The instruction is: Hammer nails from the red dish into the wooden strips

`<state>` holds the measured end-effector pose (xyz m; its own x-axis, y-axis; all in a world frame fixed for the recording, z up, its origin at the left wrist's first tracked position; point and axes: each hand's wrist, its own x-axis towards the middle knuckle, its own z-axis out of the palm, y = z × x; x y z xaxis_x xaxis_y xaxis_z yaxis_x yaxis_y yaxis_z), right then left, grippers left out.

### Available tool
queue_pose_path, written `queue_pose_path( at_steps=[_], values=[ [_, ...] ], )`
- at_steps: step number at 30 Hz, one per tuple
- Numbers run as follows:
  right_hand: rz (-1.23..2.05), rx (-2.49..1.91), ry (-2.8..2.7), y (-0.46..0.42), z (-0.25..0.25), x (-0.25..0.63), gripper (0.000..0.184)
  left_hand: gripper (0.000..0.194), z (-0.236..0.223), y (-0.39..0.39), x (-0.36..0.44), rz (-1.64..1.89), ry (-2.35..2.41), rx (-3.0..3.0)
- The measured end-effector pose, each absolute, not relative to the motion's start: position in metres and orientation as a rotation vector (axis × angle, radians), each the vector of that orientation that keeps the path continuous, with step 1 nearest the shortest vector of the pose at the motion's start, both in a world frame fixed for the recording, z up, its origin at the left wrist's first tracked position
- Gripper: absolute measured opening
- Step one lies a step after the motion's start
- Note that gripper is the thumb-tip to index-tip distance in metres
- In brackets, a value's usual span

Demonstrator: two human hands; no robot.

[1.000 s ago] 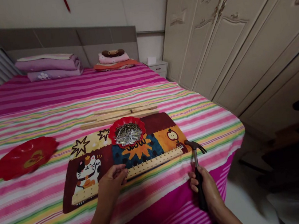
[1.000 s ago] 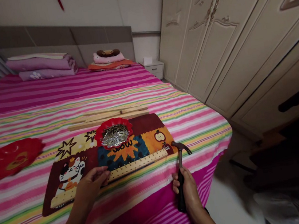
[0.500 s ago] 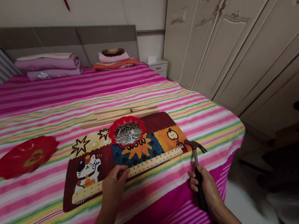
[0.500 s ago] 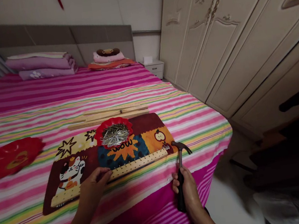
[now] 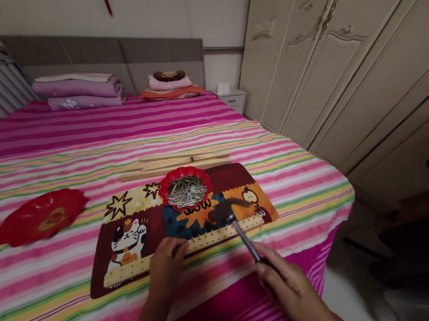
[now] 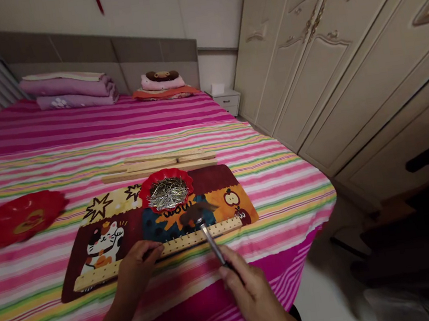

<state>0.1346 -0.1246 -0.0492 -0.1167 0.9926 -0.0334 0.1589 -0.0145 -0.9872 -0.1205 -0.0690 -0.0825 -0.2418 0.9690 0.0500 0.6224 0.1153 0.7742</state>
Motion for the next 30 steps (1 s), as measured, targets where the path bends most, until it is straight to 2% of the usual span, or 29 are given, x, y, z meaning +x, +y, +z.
queue_pose_path(
  at_steps=[5, 16, 22, 26, 30],
  values=[
    [1.238, -1.134, -1.829, -0.124, -0.027, 0.104, 0.039, 0.018, -0.083, -0.069, -0.119, 0.977, 1.958, 1.587],
    [1.046, -1.137, -2.009, -0.117, -0.025, 0.090, 0.042, 0.018, -0.089, -0.068, -0.120, 0.964, 1.983, 1.615],
    [1.107, -1.184, -2.044, -0.118, -0.020, 0.090, 0.042, 0.020, -0.085, -0.069, -0.119, 0.927, 2.005, 1.617],
    [1.163, -1.200, -1.821, -0.122, -0.025, 0.100, 0.041, 0.018, -0.086, -0.068, -0.119, 0.942, 1.947, 1.569],
    [1.228, -1.371, -1.038, -0.119, -0.045, 0.119, 0.047, 0.019, -0.088, -0.068, -0.124, 0.943, 1.914, 1.593]
  ],
)
